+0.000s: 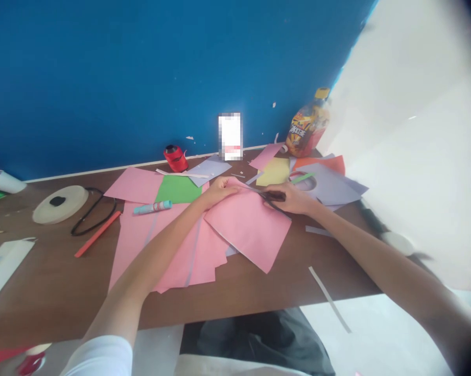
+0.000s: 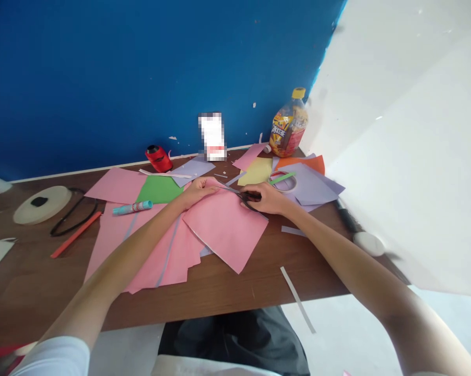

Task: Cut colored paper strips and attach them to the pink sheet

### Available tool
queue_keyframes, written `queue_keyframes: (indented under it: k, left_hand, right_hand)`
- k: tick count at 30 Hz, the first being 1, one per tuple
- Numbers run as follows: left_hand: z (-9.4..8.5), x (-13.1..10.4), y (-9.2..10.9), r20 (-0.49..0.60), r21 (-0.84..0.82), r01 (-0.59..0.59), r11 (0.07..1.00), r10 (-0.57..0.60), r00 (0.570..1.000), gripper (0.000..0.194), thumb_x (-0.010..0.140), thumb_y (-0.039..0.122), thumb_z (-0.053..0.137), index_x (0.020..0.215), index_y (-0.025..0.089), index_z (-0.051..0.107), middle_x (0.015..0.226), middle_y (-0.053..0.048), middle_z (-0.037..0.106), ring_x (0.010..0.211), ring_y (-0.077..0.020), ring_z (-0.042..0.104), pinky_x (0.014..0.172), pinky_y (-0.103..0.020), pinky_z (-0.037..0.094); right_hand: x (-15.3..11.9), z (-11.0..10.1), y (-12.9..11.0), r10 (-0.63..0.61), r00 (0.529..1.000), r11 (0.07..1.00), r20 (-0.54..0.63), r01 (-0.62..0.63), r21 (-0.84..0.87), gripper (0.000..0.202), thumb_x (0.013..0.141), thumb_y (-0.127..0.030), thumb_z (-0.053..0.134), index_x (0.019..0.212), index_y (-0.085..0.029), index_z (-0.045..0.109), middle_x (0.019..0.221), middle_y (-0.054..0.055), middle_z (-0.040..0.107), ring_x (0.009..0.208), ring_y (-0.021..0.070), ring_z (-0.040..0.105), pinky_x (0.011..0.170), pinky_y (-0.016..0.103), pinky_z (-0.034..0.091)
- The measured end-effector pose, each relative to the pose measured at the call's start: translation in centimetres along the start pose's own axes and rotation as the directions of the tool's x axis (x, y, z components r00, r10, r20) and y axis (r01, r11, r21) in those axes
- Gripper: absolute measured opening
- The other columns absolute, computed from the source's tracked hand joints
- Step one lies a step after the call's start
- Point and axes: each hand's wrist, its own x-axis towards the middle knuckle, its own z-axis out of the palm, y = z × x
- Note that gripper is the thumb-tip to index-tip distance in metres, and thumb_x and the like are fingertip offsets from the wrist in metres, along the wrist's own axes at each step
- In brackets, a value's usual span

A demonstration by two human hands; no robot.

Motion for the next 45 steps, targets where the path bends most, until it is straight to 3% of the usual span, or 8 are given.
queue_keyframes:
  k: [15, 24, 45]
  left_hand:
    - [-0.2, -0.3, 0.7, 0.008, 0.065, 0.011, 0.998, -0.011, 1.000, 0.038, 0.076, 0.048, 0.067, 0.099, 0.017, 0.070, 0.098, -0.006, 0.069, 0.092, -0.0190, 0.063, 0.080, -0.028, 0.047]
    - [-0.1, -0.4, 0.9, 0.006, 0.027, 0.003, 1.000, -0.003, 1.000, 0.034, 0.075, 0.047, 0.067, 0.092, 0.017, 0.069, 0.094, -0.005, 0.068, 0.087, -0.0176, 0.062, 0.076, -0.027, 0.046]
    - [-0.1, -0.6, 1.2, 0.036, -0.017, -0.014, 1.000, 0.015, 0.999, 0.035, 0.075, 0.049, 0.068, 0.089, 0.017, 0.067, 0.094, -0.003, 0.065, 0.082, -0.0147, 0.059, 0.074, -0.026, 0.045]
  right_hand:
    - [-0.1, 0.0, -0.7, 0.057, 0.996, 0.990, 0.073, -0.066, 0.122, 0.035, 0.081, -0.047, 0.063, 0.095, -0.015, 0.070, 0.064, -0.002, 0.051, 0.059, 0.0108, 0.041, 0.053, 0.025, 0.031]
    - [-0.1, -0.3, -1.0, 0.073, 0.990, 0.981, 0.124, -0.094, 0.171, 0.041, 0.080, -0.052, 0.062, 0.096, -0.016, 0.071, 0.068, 0.000, 0.057, 0.058, 0.0100, 0.041, 0.050, 0.024, 0.031]
    - [-0.1, -0.3, -0.6, 0.010, 0.997, 0.999, 0.082, -0.014, 0.046, 0.035, 0.084, -0.046, 0.059, 0.097, -0.017, 0.073, 0.065, 0.000, 0.057, 0.056, 0.0102, 0.039, 0.051, 0.024, 0.033]
